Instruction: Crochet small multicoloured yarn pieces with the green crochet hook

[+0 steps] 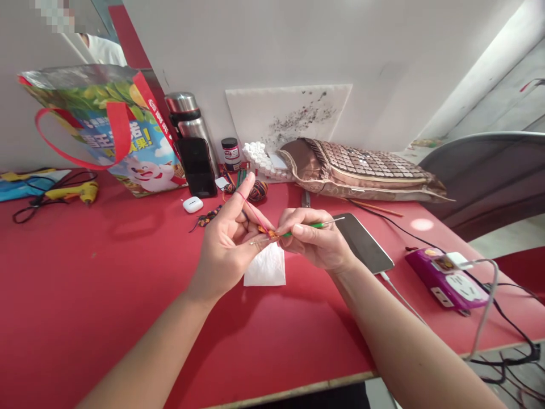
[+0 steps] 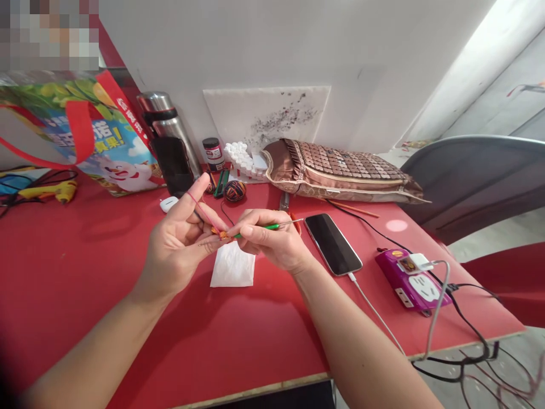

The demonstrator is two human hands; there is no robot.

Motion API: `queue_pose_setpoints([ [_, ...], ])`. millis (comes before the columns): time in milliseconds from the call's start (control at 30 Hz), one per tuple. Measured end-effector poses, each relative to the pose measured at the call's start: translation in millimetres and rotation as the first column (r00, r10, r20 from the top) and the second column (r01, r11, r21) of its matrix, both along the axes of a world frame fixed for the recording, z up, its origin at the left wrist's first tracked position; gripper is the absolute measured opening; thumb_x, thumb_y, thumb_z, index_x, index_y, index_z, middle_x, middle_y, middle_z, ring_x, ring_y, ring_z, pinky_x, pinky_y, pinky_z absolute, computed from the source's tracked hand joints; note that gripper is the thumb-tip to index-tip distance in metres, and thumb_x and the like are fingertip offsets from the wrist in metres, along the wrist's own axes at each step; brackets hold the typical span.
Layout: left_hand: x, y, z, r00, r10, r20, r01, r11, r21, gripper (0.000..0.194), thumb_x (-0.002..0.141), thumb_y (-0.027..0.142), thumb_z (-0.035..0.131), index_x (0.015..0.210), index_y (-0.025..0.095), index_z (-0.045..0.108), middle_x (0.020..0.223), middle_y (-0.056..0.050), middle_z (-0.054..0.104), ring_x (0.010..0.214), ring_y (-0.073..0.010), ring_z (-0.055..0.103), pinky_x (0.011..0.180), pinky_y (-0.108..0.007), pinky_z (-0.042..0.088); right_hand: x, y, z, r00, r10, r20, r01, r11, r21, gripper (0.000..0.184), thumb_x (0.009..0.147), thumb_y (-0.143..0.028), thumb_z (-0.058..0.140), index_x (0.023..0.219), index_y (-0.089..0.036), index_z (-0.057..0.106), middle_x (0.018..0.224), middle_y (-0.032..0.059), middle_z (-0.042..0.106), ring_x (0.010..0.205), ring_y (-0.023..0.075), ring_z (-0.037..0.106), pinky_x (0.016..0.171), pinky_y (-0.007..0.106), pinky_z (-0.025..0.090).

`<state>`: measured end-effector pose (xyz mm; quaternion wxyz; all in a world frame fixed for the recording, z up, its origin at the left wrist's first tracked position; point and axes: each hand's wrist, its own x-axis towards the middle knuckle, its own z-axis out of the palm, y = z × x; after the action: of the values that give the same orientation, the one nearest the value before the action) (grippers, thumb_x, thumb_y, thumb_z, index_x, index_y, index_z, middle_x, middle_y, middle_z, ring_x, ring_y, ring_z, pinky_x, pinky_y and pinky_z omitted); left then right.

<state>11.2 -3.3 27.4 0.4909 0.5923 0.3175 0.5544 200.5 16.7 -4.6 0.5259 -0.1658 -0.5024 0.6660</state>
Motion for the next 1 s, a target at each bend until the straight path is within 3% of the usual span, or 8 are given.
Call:
queue_pose_setpoints([
  [133,-3,4,-11.5,0.997,0.063,0.040,-0.061,0.997,-0.042,0.081,0.078,0.021,0.098,0.153,0.033,0.069,0.086,0.002,0.071,0.074,-0.0115,0.066,0.074,-0.022,0.063,-8,-1,-4.1,1.000,-0.012,-0.027,0.010,0.997,-0.082,0.024,0.082,-0.040,0.094,0.088,-0.019,0.086,0.060,-0.0020,0.067,0.047,0.0062,0.043,0.049,0.024,0.037],
  [300,-4,1,-24.6,0.994,0.070,0.086,-0.063,0.995,-0.082,0.078,0.082,0.020,0.093,0.154,0.033,0.067,0.088,0.002,0.070,0.079,-0.0137,0.069,0.081,-0.026,0.066,-13,-3,-4.1,0.999,-0.037,-0.018,0.036,0.997,-0.061,0.022,0.084,-0.037,0.093,0.087,-0.017,0.084,0.064,-0.0002,0.070,0.048,0.0063,0.046,0.048,0.024,0.036],
  [500,-13,-3,-34.9,0.990,0.044,0.134,-0.045,0.999,0.007,0.064,0.090,0.025,0.084,0.153,0.031,0.070,0.096,-0.002,0.073,0.085,-0.0139,0.068,0.082,-0.024,0.063,-14,-5,-5.0,0.994,-0.095,0.049,0.097,0.995,-0.029,0.017,0.083,-0.033,0.093,0.084,-0.018,0.085,0.061,-0.0012,0.070,0.048,0.0070,0.049,0.047,0.024,0.039],
  [800,-14,-4,-25.5,0.999,0.046,-0.019,-0.043,0.993,0.106,0.070,0.089,0.018,0.086,0.155,0.032,0.068,0.089,0.000,0.069,0.078,-0.0118,0.065,0.079,-0.023,0.063,-11,-7,-8.6,0.987,-0.125,0.104,0.123,0.992,0.025,0.016,0.088,-0.033,0.092,0.081,-0.019,0.086,0.063,0.0002,0.072,0.048,0.0071,0.051,0.046,0.023,0.039],
  [1000,-13,-5,-23.9,0.995,0.100,-0.010,-0.099,0.991,0.087,0.056,0.090,0.015,0.083,0.144,0.031,0.078,0.081,0.002,0.065,0.076,-0.0103,0.062,0.077,-0.020,0.059,-13,-9,-6.5,0.982,-0.137,0.130,0.135,0.991,0.028,0.020,0.088,-0.035,0.092,0.080,-0.018,0.085,0.062,-0.0001,0.072,0.048,0.0062,0.049,0.045,0.022,0.037],
])
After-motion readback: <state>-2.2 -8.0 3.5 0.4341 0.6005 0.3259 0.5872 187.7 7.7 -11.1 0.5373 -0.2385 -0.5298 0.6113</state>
